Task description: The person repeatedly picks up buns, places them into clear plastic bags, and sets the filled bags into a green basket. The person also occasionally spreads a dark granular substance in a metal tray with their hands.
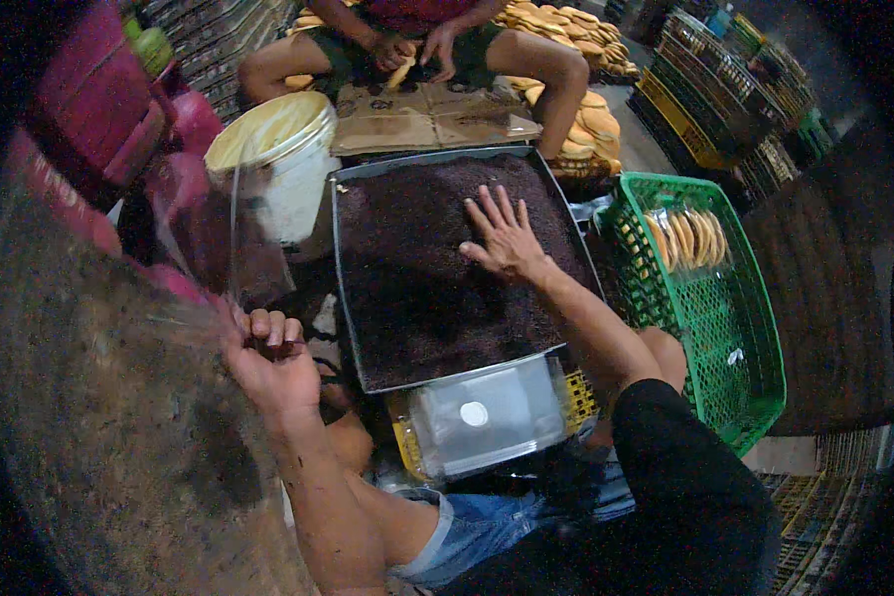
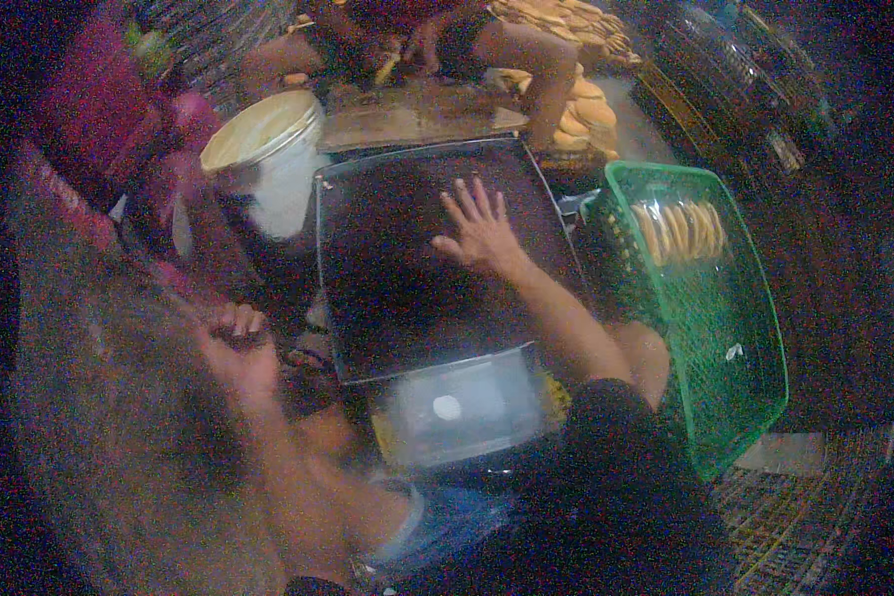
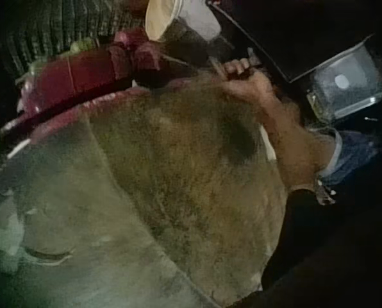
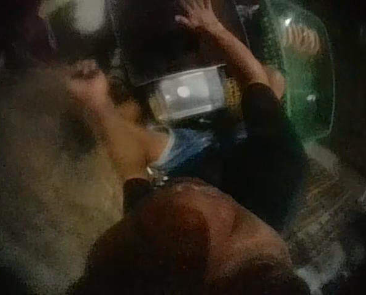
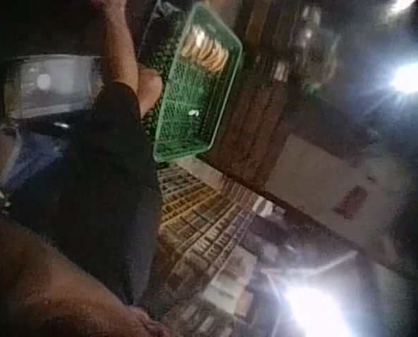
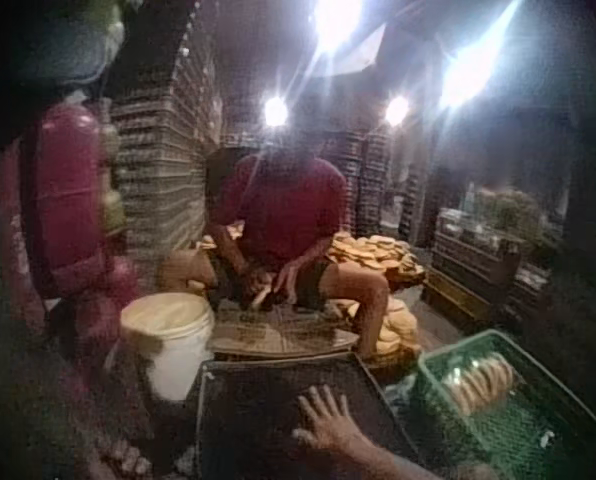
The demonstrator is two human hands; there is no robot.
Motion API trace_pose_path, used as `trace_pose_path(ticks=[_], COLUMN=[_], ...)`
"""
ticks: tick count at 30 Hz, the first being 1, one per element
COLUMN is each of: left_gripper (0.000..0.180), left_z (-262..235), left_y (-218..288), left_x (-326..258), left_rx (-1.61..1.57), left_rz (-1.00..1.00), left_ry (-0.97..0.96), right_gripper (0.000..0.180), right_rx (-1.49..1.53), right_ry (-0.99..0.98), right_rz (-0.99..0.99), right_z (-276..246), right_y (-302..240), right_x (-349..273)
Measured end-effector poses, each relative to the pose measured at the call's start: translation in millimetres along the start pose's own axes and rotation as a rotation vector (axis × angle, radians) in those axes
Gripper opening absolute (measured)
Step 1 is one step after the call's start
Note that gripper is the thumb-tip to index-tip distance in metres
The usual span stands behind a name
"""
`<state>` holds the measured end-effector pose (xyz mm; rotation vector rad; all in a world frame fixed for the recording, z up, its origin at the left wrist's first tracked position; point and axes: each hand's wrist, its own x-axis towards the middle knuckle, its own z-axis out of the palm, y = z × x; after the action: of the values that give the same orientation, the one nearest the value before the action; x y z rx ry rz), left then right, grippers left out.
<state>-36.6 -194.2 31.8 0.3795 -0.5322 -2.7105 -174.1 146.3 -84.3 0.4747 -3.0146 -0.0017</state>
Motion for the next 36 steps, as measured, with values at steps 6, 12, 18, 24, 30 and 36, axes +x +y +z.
trace_pose_path(ticks=[6,12,18,24,30,36], left_gripper=[0.029,0.021,0.026,0.026,0.028,0.043], left_z=[21,41,40,27,10,21], left_y=[-37,-56,-59,-37,-43,-36], left_x=[4,13,25,14,23,5], left_rx=[-0.026,0.241,0.159,0.113,0.072,0.338], left_rz=[-0.067,-0.04,-0.066,-0.015,-0.069,0.057], left_ry=[-0.099,-0.029,-0.223,-0.104,-0.266,0.214], right_gripper=[0.085,0.087,0.074,0.057,0.052,0.051], right_rx=[0.302,0.33,0.374,0.661,0.659,0.727], right_ry=[0.073,0.039,-0.023,0.029,0.122,0.458], right_rz=[0.14,0.29,0.527,0.238,0.397,0.35], right_z=[34,46,43,8,48,34], right_y=[97,127,136,104,147,114], right_x=[17,82,128,91,18,-42])
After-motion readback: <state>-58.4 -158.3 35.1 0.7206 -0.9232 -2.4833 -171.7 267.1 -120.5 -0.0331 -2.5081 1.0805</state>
